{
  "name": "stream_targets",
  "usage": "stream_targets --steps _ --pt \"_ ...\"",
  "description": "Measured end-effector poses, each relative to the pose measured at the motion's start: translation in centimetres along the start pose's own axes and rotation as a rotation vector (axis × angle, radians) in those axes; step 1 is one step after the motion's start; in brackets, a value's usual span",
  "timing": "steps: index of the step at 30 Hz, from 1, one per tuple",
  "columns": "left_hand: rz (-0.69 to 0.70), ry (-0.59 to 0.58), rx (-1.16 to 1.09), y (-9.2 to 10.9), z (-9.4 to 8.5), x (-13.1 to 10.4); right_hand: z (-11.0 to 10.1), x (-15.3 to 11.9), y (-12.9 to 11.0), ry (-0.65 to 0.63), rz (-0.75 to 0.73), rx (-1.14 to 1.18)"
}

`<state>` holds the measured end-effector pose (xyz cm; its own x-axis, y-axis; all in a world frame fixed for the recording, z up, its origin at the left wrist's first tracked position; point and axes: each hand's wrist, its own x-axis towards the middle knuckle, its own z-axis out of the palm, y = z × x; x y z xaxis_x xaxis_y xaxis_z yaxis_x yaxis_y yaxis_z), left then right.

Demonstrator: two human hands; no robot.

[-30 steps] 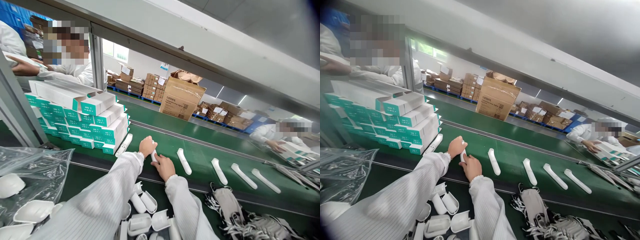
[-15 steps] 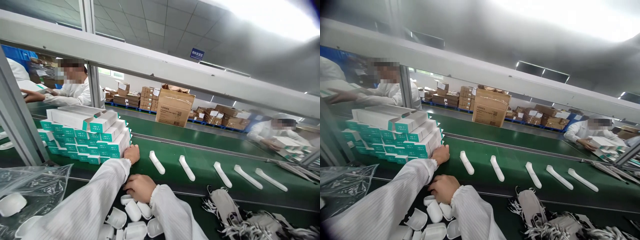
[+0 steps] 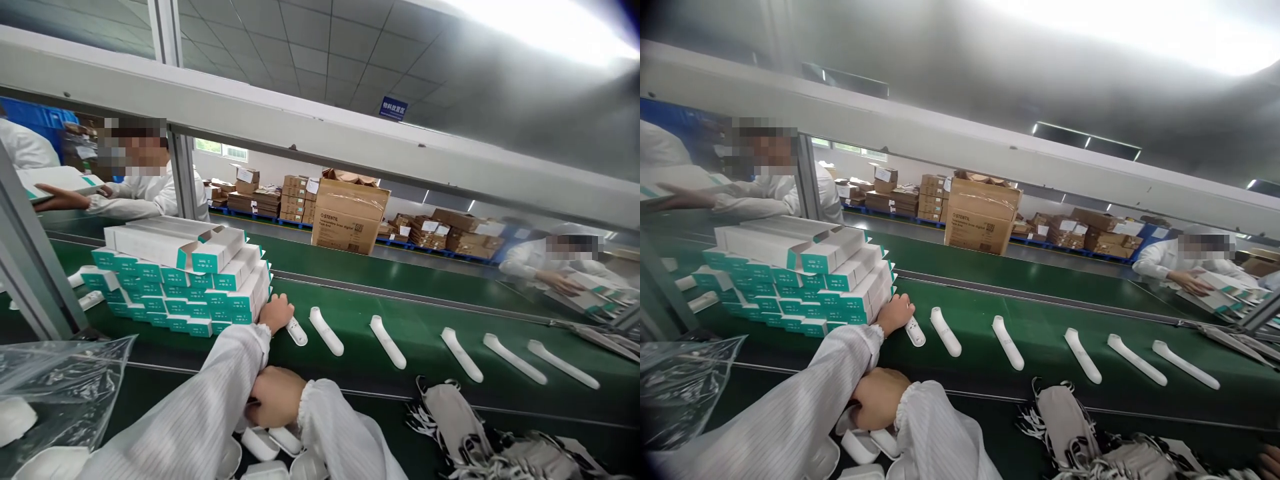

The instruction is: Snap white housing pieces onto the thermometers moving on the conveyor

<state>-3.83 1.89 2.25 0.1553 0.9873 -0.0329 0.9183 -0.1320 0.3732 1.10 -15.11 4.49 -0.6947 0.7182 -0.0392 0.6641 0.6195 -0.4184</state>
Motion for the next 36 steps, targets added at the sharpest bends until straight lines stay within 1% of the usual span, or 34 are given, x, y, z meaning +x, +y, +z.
stream_targets --steps 2,3,4,6,8,10,13,16,18,23,26,29,31,34,36 --pt "-0.003 0.013 -0.006 0.5 0.4 -0.2 -0.9 -0.7 1.5 0.086 -0.029 0.092" --pt "-0.008 0.027 -0.010 0.8 0.5 -0.4 -1.5 -1.2 2.6 0.177 -0.009 0.151" --pt "-0.016 0.041 -0.016 1.1 0.7 -0.6 -2.1 -1.7 3.9 0.294 0.045 0.203" --pt "-0.030 0.068 -0.031 1.7 1.1 -1.0 -3.0 -2.9 6.7 0.544 0.223 0.249" --pt "-0.033 0.084 -0.050 2.3 1.4 -1.4 -3.3 -3.9 9.4 0.733 0.399 0.222" --pt "-0.031 0.092 -0.069 2.7 1.7 -1.8 -3.1 -4.4 11.4 0.833 0.482 0.176" --pt "-0.040 0.101 -0.095 3.5 1.9 -2.2 -2.2 -4.6 12.9 0.911 0.522 0.118" --pt "-0.048 0.121 -0.097 4.5 2.1 -2.6 -1.2 -4.8 13.1 0.909 0.509 0.077" --pt "-0.057 0.137 -0.090 5.3 2.3 -2.8 -0.6 -5.6 12.9 0.861 0.475 0.060" --pt "-0.064 0.175 -0.063 7.1 3.1 -3.1 0.3 -9.7 12.4 0.585 0.329 -0.017" --pt "-0.051 0.195 -0.051 7.9 3.7 -3.3 0.0 -11.5 12.6 0.497 0.317 0.014" --pt "-0.036 0.183 -0.053 8.8 4.3 -3.4 -0.5 -11.8 13.5 0.476 0.358 0.064" --pt "-0.027 0.163 -0.047 9.4 4.4 -3.2 -0.7 -11.5 14.2 0.491 0.417 0.073" --pt "0.013 0.090 -0.025 10.4 4.0 -3.1 -0.5 -11.3 14.8 0.538 0.513 0.076" --pt "0.031 0.023 -0.025 11.0 3.6 -3.5 -0.2 -11.4 14.9 0.574 0.535 0.079"
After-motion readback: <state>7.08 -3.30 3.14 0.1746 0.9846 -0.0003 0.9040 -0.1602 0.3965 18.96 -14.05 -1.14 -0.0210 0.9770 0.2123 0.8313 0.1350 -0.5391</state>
